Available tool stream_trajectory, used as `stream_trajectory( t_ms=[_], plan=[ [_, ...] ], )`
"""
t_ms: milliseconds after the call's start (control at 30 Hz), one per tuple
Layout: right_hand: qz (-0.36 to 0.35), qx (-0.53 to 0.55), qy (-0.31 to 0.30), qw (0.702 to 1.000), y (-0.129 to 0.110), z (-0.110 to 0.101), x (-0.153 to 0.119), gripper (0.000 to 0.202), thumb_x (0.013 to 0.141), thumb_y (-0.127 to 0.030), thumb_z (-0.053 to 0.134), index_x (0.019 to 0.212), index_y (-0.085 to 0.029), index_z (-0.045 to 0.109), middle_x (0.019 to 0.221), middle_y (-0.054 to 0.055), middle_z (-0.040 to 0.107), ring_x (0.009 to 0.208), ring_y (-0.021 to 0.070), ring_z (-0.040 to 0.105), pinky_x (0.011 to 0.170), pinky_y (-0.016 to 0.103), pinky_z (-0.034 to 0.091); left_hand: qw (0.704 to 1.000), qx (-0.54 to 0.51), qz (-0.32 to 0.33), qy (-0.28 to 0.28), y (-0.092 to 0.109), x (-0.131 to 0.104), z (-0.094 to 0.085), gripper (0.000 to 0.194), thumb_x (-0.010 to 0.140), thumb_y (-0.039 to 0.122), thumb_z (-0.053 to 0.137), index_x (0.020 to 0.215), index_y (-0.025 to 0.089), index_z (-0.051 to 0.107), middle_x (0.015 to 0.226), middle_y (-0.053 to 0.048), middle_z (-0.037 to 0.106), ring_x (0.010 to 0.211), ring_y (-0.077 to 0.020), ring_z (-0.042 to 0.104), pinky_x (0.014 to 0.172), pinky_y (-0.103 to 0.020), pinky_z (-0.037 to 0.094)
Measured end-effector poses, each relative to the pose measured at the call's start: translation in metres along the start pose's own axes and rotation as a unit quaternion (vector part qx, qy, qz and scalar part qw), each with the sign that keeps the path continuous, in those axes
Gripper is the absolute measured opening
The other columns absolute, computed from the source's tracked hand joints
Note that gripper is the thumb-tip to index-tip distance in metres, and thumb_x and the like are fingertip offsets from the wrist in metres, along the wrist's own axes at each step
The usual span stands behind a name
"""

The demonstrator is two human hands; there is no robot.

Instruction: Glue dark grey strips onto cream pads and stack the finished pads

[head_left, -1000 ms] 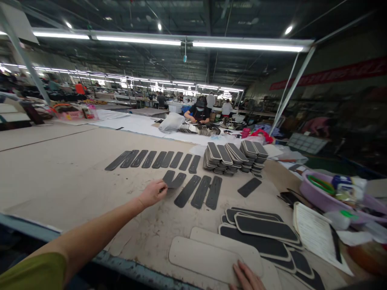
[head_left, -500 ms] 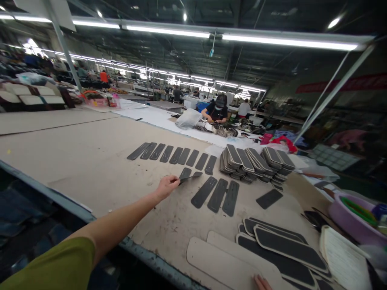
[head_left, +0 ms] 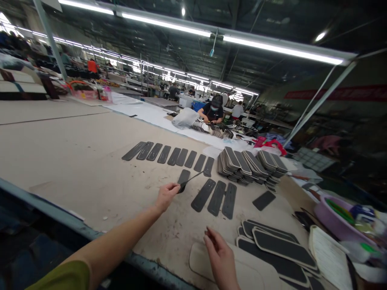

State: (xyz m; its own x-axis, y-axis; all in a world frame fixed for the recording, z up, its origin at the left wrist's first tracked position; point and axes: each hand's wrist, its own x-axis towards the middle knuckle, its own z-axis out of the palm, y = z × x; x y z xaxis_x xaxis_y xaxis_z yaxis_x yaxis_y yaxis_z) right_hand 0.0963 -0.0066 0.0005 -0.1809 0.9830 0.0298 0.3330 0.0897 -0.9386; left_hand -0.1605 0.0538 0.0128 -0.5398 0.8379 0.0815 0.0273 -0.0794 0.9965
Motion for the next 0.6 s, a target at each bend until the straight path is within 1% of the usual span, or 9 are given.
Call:
stream_trajectory(
  t_ms=[33, 100, 167, 233, 367, 500, 600],
  plan=[
    [0.006, 0.019, -0.028, 0.999, -0.009, 0.013, 0.012, 0.046, 0.073, -0.049, 0.060, 0.105, -0.016, 0.066, 0.100, 0.010, 0.068, 0.092, 0.0234, 0.063, 0.085, 0.034, 0.050, 1.000, -0.008, 0.002, -0.001, -0.004, -0.003, 0.002, 0.026, 0.066, 0.039, 0.061, 0.072, 0.014, 0.064, 0.061, 0.000, 0.062, 0.062, -0.0138, 0.058, 0.064, -0.024, 0.046],
    [0.033, 0.051, -0.054, 0.997, -0.020, 0.038, 0.035, 0.048, 0.073, -0.047, 0.059, 0.108, -0.014, 0.064, 0.098, 0.010, 0.068, 0.090, 0.0223, 0.063, 0.084, 0.034, 0.049, 1.000, -0.020, 0.006, -0.004, -0.013, -0.007, 0.005, 0.027, 0.067, 0.040, 0.060, 0.074, 0.015, 0.064, 0.064, 0.000, 0.063, 0.064, -0.0141, 0.058, 0.066, -0.024, 0.046],
    [0.061, 0.066, -0.066, 0.994, -0.025, 0.059, 0.056, 0.050, 0.075, -0.048, 0.056, 0.110, -0.013, 0.062, 0.094, 0.010, 0.068, 0.084, 0.0214, 0.063, 0.077, 0.033, 0.051, 1.000, -0.028, 0.008, -0.006, -0.022, -0.009, 0.006, 0.027, 0.068, 0.041, 0.060, 0.075, 0.015, 0.064, 0.066, -0.001, 0.064, 0.066, -0.0143, 0.058, 0.065, -0.024, 0.047],
    [0.075, 0.062, -0.068, 0.993, -0.027, 0.075, 0.073, 0.050, 0.076, -0.049, 0.052, 0.108, -0.012, 0.061, 0.089, 0.010, 0.068, 0.078, 0.0209, 0.064, 0.069, 0.031, 0.052, 0.999, -0.033, 0.007, -0.007, -0.030, -0.008, 0.006, 0.029, 0.069, 0.043, 0.060, 0.076, 0.015, 0.065, 0.069, -0.002, 0.065, 0.067, -0.0148, 0.059, 0.065, -0.025, 0.048],
    [0.062, 0.017, -0.053, 0.997, -0.029, 0.095, 0.099, 0.039, 0.075, -0.045, 0.053, 0.096, -0.015, 0.066, 0.081, 0.006, 0.068, 0.070, 0.0191, 0.061, 0.061, 0.028, 0.049, 0.999, -0.046, -0.002, -0.021, -0.038, -0.005, 0.006, 0.030, 0.068, 0.044, 0.062, 0.078, 0.015, 0.066, 0.073, -0.003, 0.066, 0.069, -0.0160, 0.060, 0.067, -0.026, 0.050],
    [0.048, -0.043, -0.027, 0.998, -0.025, 0.110, 0.114, 0.027, 0.076, -0.038, 0.050, 0.072, -0.018, 0.069, 0.059, 0.003, 0.064, 0.054, 0.0164, 0.055, 0.052, 0.026, 0.043, 0.998, -0.061, -0.013, -0.028, -0.038, 0.001, 0.002, 0.030, 0.068, 0.044, 0.065, 0.079, 0.016, 0.067, 0.073, -0.001, 0.067, 0.068, -0.0159, 0.061, 0.065, -0.025, 0.050],
    [0.048, -0.080, -0.014, 0.995, -0.019, 0.120, 0.120, 0.027, 0.075, -0.033, 0.049, 0.059, -0.019, 0.066, 0.049, 0.001, 0.059, 0.047, 0.0153, 0.051, 0.048, 0.026, 0.039, 0.999, -0.037, -0.009, -0.002, -0.037, 0.007, -0.005, 0.028, 0.066, 0.042, 0.067, 0.077, 0.017, 0.069, 0.075, -0.001, 0.068, 0.071, -0.0168, 0.061, 0.067, -0.024, 0.049]
  ],
)
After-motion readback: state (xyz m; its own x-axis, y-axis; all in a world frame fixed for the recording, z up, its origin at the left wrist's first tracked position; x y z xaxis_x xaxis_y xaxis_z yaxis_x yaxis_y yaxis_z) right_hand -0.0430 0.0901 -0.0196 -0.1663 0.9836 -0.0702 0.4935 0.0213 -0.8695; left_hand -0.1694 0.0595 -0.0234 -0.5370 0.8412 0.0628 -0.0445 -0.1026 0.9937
